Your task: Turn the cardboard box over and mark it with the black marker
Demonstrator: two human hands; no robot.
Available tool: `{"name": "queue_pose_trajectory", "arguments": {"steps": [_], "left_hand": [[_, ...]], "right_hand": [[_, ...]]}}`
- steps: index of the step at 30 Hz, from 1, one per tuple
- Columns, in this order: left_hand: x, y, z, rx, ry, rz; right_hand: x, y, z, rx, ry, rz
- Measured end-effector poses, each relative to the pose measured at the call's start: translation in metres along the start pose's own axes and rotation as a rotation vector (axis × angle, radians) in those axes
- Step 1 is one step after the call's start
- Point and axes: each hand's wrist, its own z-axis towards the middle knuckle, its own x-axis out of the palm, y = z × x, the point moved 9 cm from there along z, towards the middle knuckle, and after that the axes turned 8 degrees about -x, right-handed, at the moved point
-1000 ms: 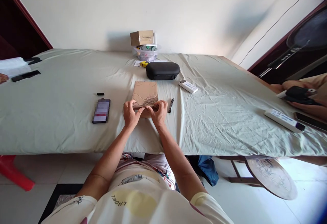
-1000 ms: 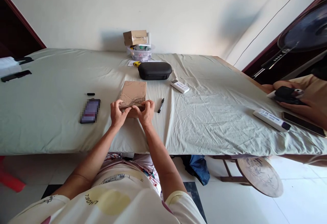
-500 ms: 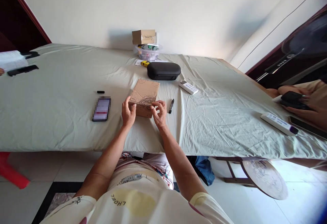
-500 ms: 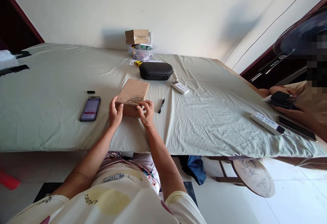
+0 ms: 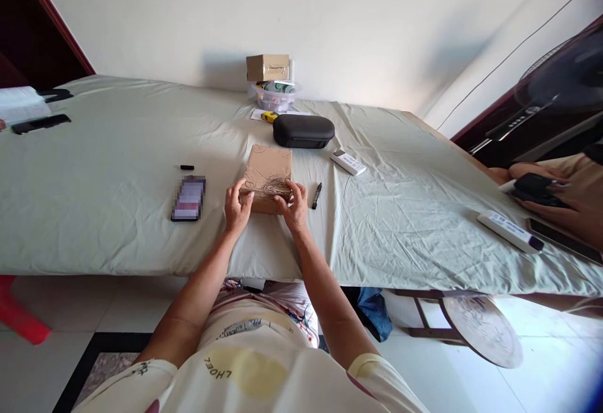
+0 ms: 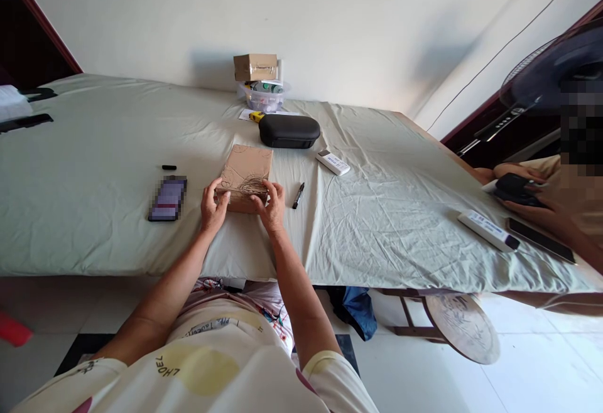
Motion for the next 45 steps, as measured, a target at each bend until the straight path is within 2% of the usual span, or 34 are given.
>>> {"name": "queue_pose_trajectory", "arguments": {"steps": [8,17,21,24,28,32,36,40,45], "left_hand": [[-0.001,-0.001,0.000,-0.019,0.027,-0.090],[-0.007,-0.011,-0.007,0.003,-0.042,-0.158],[0.009,0.000,-0.007,-0.028,0.021,-0.239],[0.021,0.014,-0.005,-0.061,0.070,-0.200],[0.021,0.032,-0.003,-0.083,0.061,-0.093],[0.026,0.044,-0.006,-0.144,0.109,-0.078],[0.034,0.045,-0.010,-0.159,0.150,-0.155],[0.034,0.047,-0.009,-0.177,0.134,-0.177],[0.031,0.050,-0.008,-0.203,0.131,-0.163]], "right_hand": [[-0.003,0.002,0.000,0.044,-0.029,0.029],[-0.010,0.011,0.000,0.030,-0.095,0.098],[-0.007,-0.005,0.000,0.043,-0.135,0.195],[0.001,-0.019,-0.001,0.080,-0.117,0.201],[0.009,-0.032,-0.004,0.137,-0.080,0.199],[0.008,-0.041,-0.006,0.193,-0.089,0.213],[0.010,-0.040,-0.006,0.209,-0.063,0.235],[0.014,-0.033,-0.004,0.192,-0.016,0.239],[0.014,-0.032,-0.004,0.218,-0.052,0.215]]}}
